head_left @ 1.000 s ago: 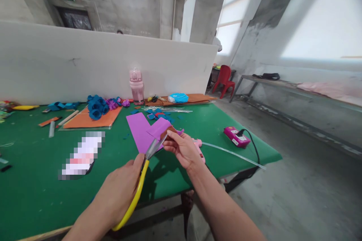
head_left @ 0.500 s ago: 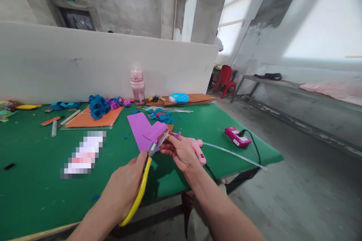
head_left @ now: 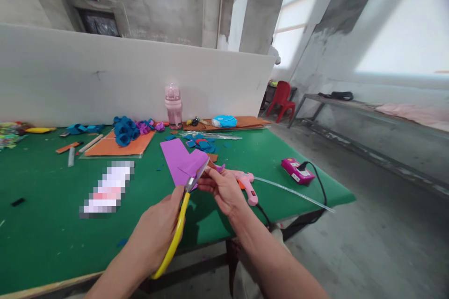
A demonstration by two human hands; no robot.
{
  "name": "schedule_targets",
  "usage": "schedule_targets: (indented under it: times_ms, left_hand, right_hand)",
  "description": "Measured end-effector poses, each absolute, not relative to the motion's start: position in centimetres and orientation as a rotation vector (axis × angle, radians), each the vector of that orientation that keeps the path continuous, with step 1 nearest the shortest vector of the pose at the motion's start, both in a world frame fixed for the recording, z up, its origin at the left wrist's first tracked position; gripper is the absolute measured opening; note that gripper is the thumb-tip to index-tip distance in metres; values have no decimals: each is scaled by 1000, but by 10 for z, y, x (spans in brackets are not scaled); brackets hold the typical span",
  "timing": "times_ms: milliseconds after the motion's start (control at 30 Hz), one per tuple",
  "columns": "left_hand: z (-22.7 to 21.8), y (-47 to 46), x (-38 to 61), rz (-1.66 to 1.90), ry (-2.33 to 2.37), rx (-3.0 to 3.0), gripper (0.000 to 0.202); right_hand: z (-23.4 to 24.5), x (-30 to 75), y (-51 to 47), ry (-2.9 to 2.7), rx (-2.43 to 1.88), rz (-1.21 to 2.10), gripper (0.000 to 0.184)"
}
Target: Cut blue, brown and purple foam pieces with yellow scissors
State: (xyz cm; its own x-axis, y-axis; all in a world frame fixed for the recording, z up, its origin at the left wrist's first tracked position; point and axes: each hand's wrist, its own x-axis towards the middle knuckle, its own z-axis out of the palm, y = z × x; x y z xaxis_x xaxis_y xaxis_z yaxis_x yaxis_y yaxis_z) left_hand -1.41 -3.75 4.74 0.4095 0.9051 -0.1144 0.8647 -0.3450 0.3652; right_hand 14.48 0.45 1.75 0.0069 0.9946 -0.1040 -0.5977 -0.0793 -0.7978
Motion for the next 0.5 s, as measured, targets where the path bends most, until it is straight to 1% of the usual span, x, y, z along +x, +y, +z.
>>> schedule_targets:
  times_ms: [267,500]
  left_hand:
    - [43,-36,-17,224,1514,2282,16]
    - [48,-39,-17,140,1504,2296,18]
  right_hand:
    - [18,139,2,-619,-783,1505,27]
    - [17,146,5,-697,-822,1530,31]
